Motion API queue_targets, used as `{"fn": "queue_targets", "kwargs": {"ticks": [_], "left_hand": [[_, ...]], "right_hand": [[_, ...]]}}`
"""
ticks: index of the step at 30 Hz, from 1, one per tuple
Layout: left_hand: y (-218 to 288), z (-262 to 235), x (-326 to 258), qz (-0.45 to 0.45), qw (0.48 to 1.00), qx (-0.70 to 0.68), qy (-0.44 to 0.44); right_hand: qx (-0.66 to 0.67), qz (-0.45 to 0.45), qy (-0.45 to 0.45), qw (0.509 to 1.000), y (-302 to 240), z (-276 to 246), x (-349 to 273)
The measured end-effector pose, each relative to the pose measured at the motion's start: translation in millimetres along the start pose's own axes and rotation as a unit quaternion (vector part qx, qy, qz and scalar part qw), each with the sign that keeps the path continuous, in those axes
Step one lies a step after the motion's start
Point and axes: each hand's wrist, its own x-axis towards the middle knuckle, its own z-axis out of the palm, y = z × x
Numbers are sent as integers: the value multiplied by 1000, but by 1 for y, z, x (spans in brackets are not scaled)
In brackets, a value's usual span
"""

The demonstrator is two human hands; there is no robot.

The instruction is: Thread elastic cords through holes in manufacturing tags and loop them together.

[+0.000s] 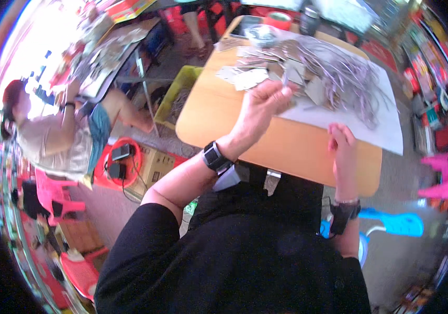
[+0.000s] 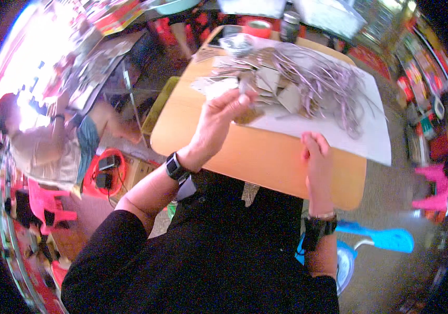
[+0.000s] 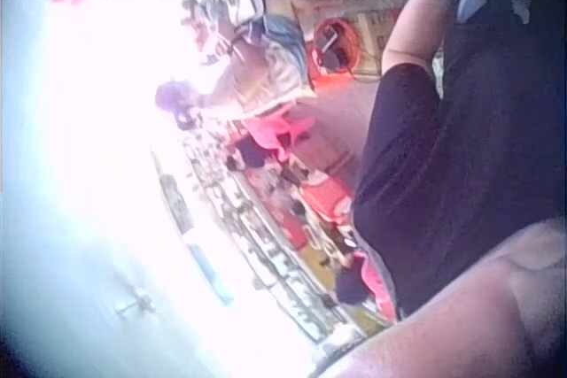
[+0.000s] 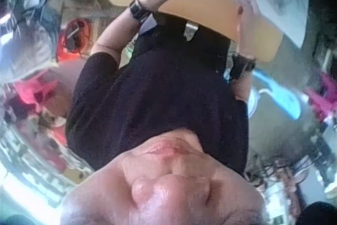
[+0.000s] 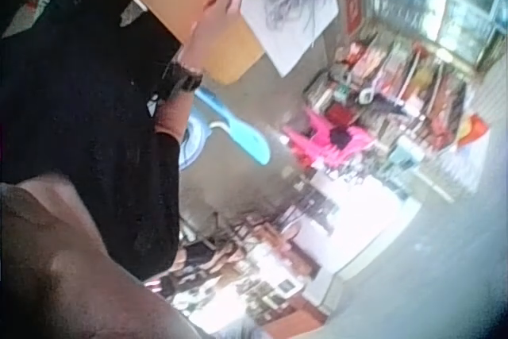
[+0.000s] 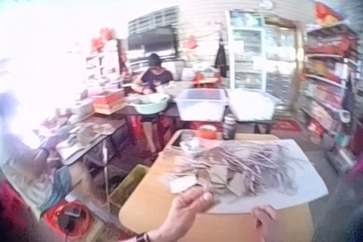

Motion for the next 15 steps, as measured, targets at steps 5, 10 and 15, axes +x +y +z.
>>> {"fn": "queue_targets", "kwargs": {"ticks": [5, 10, 15], "left_hand": [[36, -86, 52, 251, 932, 135, 226], [14, -300, 90, 28, 848, 329, 414], [-38, -257, 87, 67, 889, 259, 372]], "right_hand": [[-63, -29, 7, 998, 9, 0, -6], [-105, -32, 13, 994, 10, 19, -6], [-135, -73, -4, 988, 17, 8, -4]]}}
